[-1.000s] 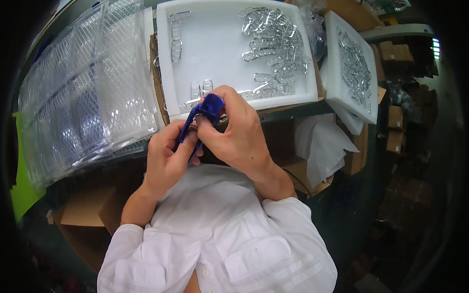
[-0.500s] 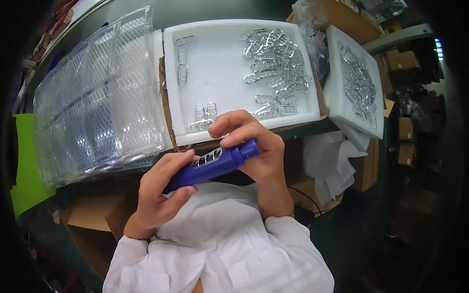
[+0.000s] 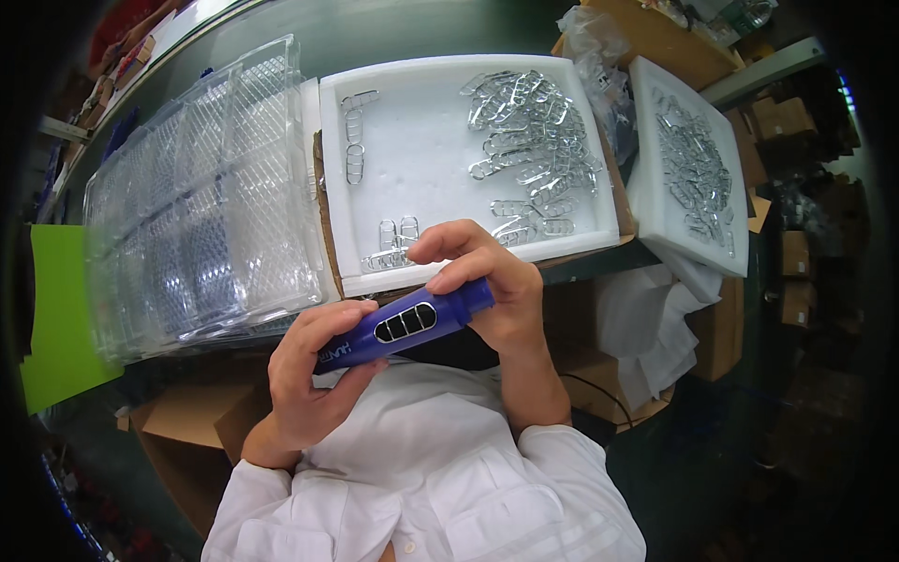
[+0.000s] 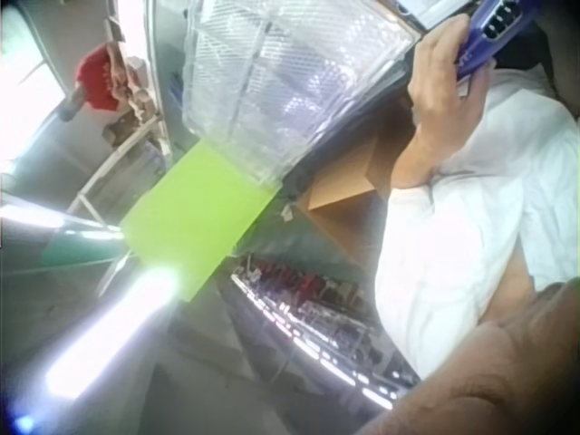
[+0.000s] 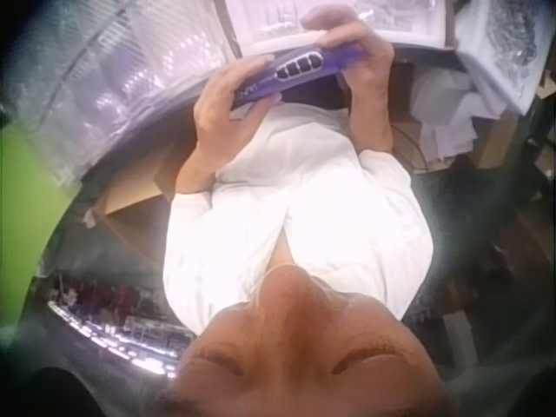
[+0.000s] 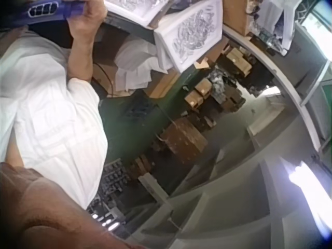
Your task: The person assembles small metal clips into purple plastic handles. They pick up a metal clip from a tray, insert it into the handle, and place the completed unit into a cardboard box. This process is repeated continuously throughout the video.
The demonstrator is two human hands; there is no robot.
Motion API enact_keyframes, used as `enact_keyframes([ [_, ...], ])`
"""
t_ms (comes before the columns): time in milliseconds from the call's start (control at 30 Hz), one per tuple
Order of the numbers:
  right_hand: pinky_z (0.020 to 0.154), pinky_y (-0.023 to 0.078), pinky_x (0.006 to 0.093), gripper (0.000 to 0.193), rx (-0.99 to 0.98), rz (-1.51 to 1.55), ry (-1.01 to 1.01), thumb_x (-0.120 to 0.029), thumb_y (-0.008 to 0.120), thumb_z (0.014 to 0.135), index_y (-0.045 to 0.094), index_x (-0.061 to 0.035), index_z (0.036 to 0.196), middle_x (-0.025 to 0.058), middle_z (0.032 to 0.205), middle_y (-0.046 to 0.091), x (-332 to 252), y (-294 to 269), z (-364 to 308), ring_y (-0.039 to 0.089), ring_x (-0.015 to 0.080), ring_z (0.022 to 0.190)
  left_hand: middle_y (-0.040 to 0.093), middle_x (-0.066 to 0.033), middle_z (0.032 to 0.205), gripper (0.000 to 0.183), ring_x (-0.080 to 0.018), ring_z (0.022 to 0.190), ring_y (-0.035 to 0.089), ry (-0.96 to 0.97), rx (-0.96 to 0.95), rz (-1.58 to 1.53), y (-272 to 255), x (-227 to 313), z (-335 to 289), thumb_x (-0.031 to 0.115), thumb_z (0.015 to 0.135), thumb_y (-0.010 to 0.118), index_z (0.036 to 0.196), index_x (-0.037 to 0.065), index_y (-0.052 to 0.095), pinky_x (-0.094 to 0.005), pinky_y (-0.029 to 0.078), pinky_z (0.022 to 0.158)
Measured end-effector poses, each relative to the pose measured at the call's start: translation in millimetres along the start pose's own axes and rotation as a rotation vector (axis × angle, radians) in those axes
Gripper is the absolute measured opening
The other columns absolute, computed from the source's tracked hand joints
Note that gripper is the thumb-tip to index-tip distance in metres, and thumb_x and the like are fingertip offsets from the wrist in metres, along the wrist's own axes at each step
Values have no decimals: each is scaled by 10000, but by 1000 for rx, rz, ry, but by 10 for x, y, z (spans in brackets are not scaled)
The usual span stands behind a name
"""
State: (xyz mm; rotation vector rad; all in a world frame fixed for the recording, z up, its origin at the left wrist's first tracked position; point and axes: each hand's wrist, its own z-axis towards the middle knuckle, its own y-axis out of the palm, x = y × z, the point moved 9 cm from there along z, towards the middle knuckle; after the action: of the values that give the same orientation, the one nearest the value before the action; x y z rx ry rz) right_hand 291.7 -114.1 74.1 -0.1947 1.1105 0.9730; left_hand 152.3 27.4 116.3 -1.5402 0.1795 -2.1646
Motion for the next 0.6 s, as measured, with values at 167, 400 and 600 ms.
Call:
enact_keyframes([
  [167, 1043, 509, 418, 209, 25, 51, 31, 78, 712, 843, 734, 1, 1036, 249, 1239, 650, 96, -68, 9, 645, 308, 1184, 702, -220, 1246, 574, -334, 1085, 728, 29, -11, 54, 27, 36, 41, -102, 748, 849, 1256, 42, 622, -375, 594, 894],
  [400, 1042, 504, 407, 209, 49, 100, 88, 83, 689, 851, 731, 10, 1043, 236, 1240, 652, 176, -195, -10, 641, 292, 1178, 695, -213, 1194, 528, -311, 944, 744, 169, -135, 291, 184, 128, 137, -26, 732, 884, 1213, 36, 675, -346, 630, 734],
  [600, 1038, 506, 401, 231, 21, 115, 107, 85, 692, 842, 737, 17, 1059, 229, 1242, 650, 156, -234, -45, 642, 291, 1176, 686, -171, 1128, 495, -258, 845, 737, 204, -167, 307, 264, 124, 180, 37, 719, 905, 1174, 51, 709, -319, 623, 633],
])
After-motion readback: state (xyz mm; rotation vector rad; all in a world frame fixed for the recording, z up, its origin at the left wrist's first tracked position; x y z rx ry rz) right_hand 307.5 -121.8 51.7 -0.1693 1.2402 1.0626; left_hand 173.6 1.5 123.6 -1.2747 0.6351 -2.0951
